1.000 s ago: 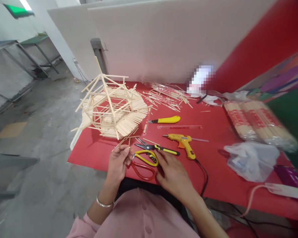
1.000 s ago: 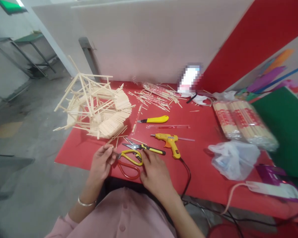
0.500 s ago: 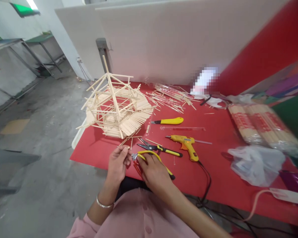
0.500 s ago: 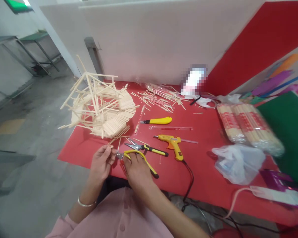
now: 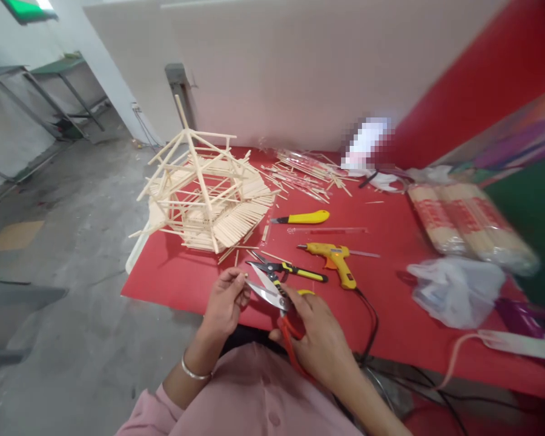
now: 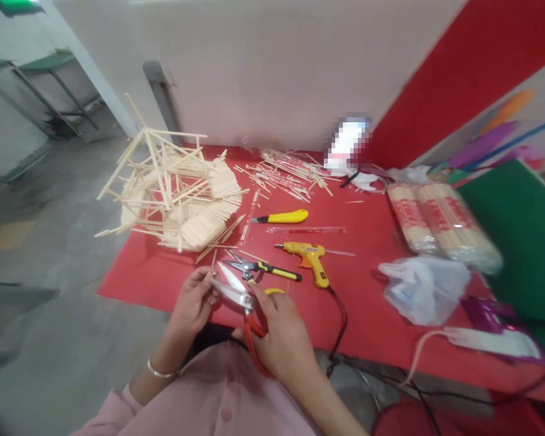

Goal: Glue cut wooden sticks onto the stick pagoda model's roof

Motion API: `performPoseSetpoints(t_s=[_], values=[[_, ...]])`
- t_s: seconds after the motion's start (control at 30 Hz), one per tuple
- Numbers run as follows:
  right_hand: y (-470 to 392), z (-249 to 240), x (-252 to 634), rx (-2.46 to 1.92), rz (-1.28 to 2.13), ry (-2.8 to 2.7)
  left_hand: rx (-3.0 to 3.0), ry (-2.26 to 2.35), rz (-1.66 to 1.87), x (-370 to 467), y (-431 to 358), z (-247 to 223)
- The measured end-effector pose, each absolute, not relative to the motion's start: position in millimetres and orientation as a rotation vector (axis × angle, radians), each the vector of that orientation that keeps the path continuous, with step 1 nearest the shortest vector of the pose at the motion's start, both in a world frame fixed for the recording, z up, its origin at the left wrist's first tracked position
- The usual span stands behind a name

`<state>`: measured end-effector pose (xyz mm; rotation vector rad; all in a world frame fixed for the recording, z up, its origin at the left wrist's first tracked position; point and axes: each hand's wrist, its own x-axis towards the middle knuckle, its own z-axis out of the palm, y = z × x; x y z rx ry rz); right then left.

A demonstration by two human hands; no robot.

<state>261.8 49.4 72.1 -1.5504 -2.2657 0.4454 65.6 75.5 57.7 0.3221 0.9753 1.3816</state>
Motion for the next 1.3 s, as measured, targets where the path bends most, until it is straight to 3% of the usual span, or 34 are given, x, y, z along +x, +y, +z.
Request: performPoseSetpoints(t_s=[0.3, 1.3], values=[[53.7, 65.3, 248.7, -1.511, 0.346, -2.387, 0.368, 0.978, 1.372, 68.1, 66.4, 56.8], [34.7, 64.0, 223.5, -1.55, 0.479, -2.334, 0.271, 1.004, 1.323, 51.8, 51.5, 44.2]])
